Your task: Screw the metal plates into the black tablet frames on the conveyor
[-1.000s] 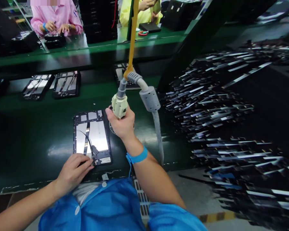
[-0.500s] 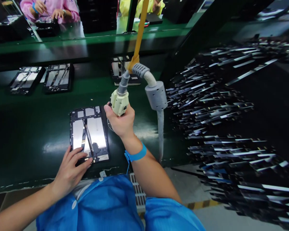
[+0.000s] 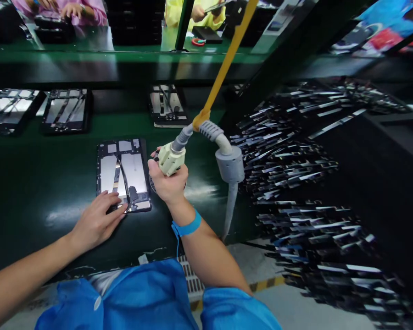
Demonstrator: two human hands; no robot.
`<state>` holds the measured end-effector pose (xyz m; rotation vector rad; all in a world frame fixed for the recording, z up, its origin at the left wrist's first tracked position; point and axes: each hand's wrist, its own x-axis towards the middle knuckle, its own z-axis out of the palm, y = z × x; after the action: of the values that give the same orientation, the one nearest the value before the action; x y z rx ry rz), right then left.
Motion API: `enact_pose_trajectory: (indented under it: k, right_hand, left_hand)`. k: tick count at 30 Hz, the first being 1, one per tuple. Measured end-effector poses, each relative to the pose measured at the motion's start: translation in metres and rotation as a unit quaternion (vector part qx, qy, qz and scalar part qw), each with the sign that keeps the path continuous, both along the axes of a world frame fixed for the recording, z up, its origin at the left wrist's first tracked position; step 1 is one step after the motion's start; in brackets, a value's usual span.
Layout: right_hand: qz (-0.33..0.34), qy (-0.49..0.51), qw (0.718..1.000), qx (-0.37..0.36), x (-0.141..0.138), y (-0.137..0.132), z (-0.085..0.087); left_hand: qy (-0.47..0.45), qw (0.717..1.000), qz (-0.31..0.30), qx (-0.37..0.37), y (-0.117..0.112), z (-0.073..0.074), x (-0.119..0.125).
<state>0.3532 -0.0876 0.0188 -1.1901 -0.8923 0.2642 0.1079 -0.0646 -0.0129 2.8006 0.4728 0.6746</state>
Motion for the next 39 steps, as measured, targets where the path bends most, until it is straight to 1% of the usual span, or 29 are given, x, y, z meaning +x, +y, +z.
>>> enact_pose_trajectory:
  k: [3, 7, 16, 20, 23, 25, 27, 29, 31, 33, 35, 39]
  right_hand:
    - [0.01, -0.003, 1.0, 0.011, -0.002, 0.002, -0.001]
    - [0.023, -0.008, 1.0, 0.016, -0.004, 0.004, -0.001]
    - [0.025, 0.003, 1.0, -0.007, -0.004, 0.003, -0.008]
    - [0.026, 0.004, 1.0, -0.014, -0.005, 0.003, -0.011]
    - [0.014, 0.005, 1.0, -0.018, -0.004, 0.003, -0.004]
    - [0.005, 0.015, 1.0, -0.006, -0.005, 0.002, 0.007]
    - [0.007, 0.035, 0.999, 0.021, -0.01, -0.001, 0.021]
    - [0.031, 0.051, 0.997, 0.052, -0.02, -0.006, 0.031]
    - [0.084, 0.053, 0.993, 0.066, -0.033, -0.011, 0.035]
    - [0.138, 0.04, 0.988, 0.057, -0.046, -0.014, 0.031]
    - [0.174, 0.025, 0.984, 0.035, -0.056, -0.015, 0.023]
    - [0.191, 0.025, 0.981, 0.0, -0.061, -0.014, 0.008]
  left_hand:
    - [0.009, 1.0, 0.026, 0.014, -0.006, -0.001, -0.002]
    - [0.017, 0.999, 0.049, 0.007, -0.004, -0.002, -0.001]
    - [0.006, 0.999, 0.053, -0.013, 0.001, -0.001, 0.001]
    - [-0.001, 0.998, 0.062, -0.023, 0.007, -0.004, 0.002]
    - [-0.013, 0.997, 0.069, -0.029, 0.012, -0.007, 0.003]
    - [-0.017, 0.997, 0.071, -0.035, 0.014, -0.009, 0.006]
    - [-0.016, 0.996, 0.073, -0.041, 0.014, -0.009, 0.008]
    - [-0.012, 0.996, 0.074, -0.046, 0.014, -0.008, 0.01]
    - [-0.011, 0.996, 0.074, -0.049, 0.013, -0.007, 0.011]
    - [-0.012, 0.996, 0.075, -0.052, 0.013, -0.007, 0.011]
    - [-0.013, 0.996, 0.075, -0.054, 0.013, -0.006, 0.012]
    - [-0.007, 0.996, 0.073, -0.055, 0.014, -0.004, 0.012]
